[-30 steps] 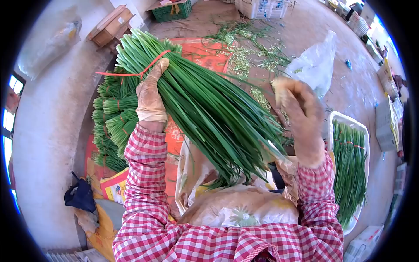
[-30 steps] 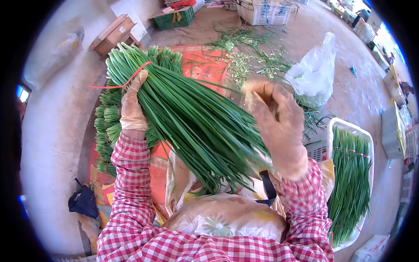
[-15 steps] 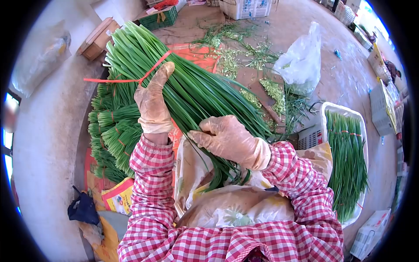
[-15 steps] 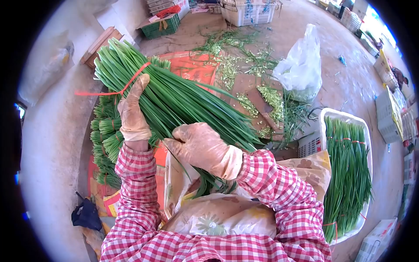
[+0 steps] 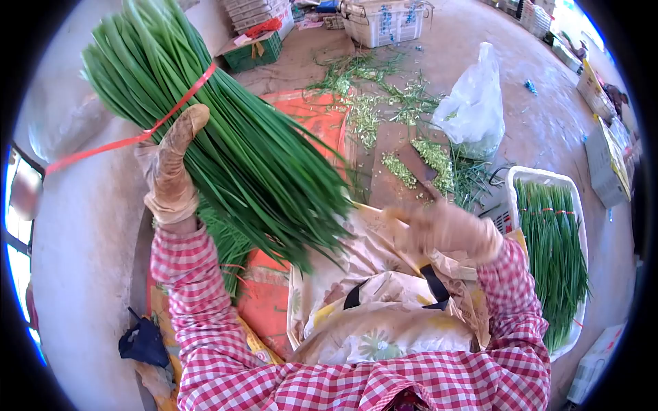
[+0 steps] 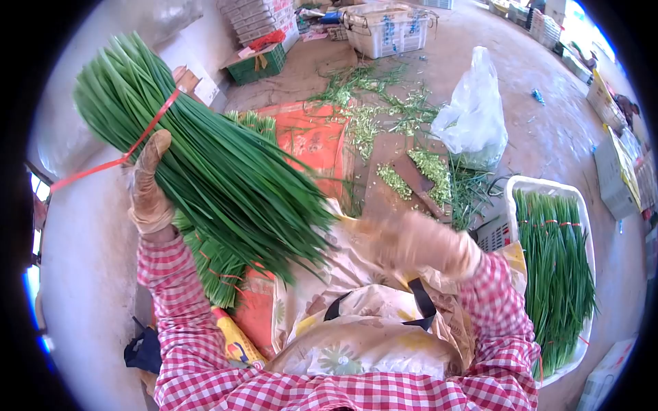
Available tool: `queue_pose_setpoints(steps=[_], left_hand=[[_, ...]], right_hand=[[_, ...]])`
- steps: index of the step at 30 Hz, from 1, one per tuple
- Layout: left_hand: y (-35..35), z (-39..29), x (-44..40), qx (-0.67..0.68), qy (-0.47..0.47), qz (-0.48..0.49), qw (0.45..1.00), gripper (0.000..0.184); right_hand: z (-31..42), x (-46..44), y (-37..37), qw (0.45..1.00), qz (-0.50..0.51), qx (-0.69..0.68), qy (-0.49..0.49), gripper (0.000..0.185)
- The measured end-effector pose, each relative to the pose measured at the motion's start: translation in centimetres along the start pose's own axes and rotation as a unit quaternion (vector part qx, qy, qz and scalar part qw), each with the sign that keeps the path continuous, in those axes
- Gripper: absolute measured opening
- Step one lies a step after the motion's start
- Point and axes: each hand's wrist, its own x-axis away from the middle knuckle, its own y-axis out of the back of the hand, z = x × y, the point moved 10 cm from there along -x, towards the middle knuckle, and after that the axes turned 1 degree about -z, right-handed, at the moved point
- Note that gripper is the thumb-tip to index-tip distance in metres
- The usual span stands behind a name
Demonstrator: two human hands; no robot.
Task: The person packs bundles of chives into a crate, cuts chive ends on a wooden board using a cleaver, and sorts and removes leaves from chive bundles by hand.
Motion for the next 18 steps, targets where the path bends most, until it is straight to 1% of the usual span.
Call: queue_pose_setpoints(steps=[1, 2, 3, 4, 5, 6, 7, 9, 10, 11, 12, 13, 14, 15, 16, 17, 18], left_hand=[[-1.9, -0.7, -0.3, 0.002, -0.006, 0.008, 1.000, 0.028], [-5.6, -2.6, -0.2, -0.056, -0.064, 0.049, 0.995, 0.031], [-8.2, -4.2, 0.1, -0.113, -0.122, 0.087, 0.982, 0.033], [-8.9, -3.7, 0.8, -0.281, -0.158, 0.131, 0.938, 0.036], [-10.3, -3.2, 1.2, -0.256, -0.186, 0.177, 0.932, 0.039], [-11.6, -2.7, 1.7, -0.227, -0.211, 0.224, 0.924, 0.041], [-16.3, -3.5, 5.3, -0.550, -0.453, 0.230, 0.662, 0.040], [-16.2, 2.4, 7.0, -0.689, -0.501, 0.209, 0.480, 0.039], [-16.5, 3.6, 8.1, -0.677, -0.525, 0.231, 0.461, 0.041], [-16.7, 4.6, 9.3, -0.666, -0.546, 0.254, 0.441, 0.042], [-16.5, 5.4, 9.7, -0.655, -0.519, 0.275, 0.476, 0.045], [-16.5, 5.9, 9.8, -0.651, -0.515, 0.280, 0.482, 0.045], [-16.6, 6.3, 10.2, -0.640, -0.530, 0.304, 0.466, 0.044], [-16.7, 6.6, 10.8, -0.629, -0.546, 0.327, 0.447, 0.044], [-16.4, 7.1, 10.5, -0.642, -0.514, 0.340, 0.455, 0.047], [-16.3, 7.3, 9.9, -0.651, -0.488, 0.330, 0.478, 0.051], [-16.0, 7.4, 9.3, -0.666, -0.475, 0.308, 0.486, 0.052]], right_hand=[[-2.6, -1.0, 1.6, 0.988, -0.049, -0.144, -0.012, 0.044], [-3.2, -1.7, 2.9, 0.968, -0.073, -0.237, -0.048, 0.058], [-3.4, -2.7, 4.0, 0.968, -0.080, -0.232, -0.043, 0.058], [-2.7, -4.0, 3.6, 0.925, -0.017, -0.379, -0.003, 0.069], [-1.0, -4.5, 3.6, 0.855, 0.046, -0.514, 0.039, 0.080], [-0.3, -4.7, 4.0, 0.856, 0.039, -0.514, 0.042, 0.080], [1.7, -4.7, 4.4, 0.860, 0.028, -0.504, 0.081, 0.093], [1.0, -5.4, 3.8, 0.822, 0.119, -0.548, 0.098, 0.096], [2.6, -4.5, 3.0, 0.848, 0.102, -0.507, 0.115, 0.086], [3.1, -4.1, 1.6, 0.851, 0.109, -0.500, 0.119, 0.078], [3.6, -3.7, 0.2, 0.853, 0.116, -0.493, 0.123, 0.072], [2.9, -3.5, -1.5, 0.834, 0.149, -0.519, 0.115, 0.069], [1.8, -3.7, -2.5, 0.862, 0.110, -0.490, 0.071, 0.068], [1.9, -3.1, -2.9, 0.856, 0.059, -0.508, 0.072, 0.065], [2.1, -2.7, -3.2, 0.855, 0.018, -0.513, 0.076, 0.064], [2.1, -2.6, -3.2, 0.852, -0.021, -0.517, 0.079, 0.063], [1.9, -2.9, -3.8, 0.850, -0.021, -0.522, 0.075, 0.063]])
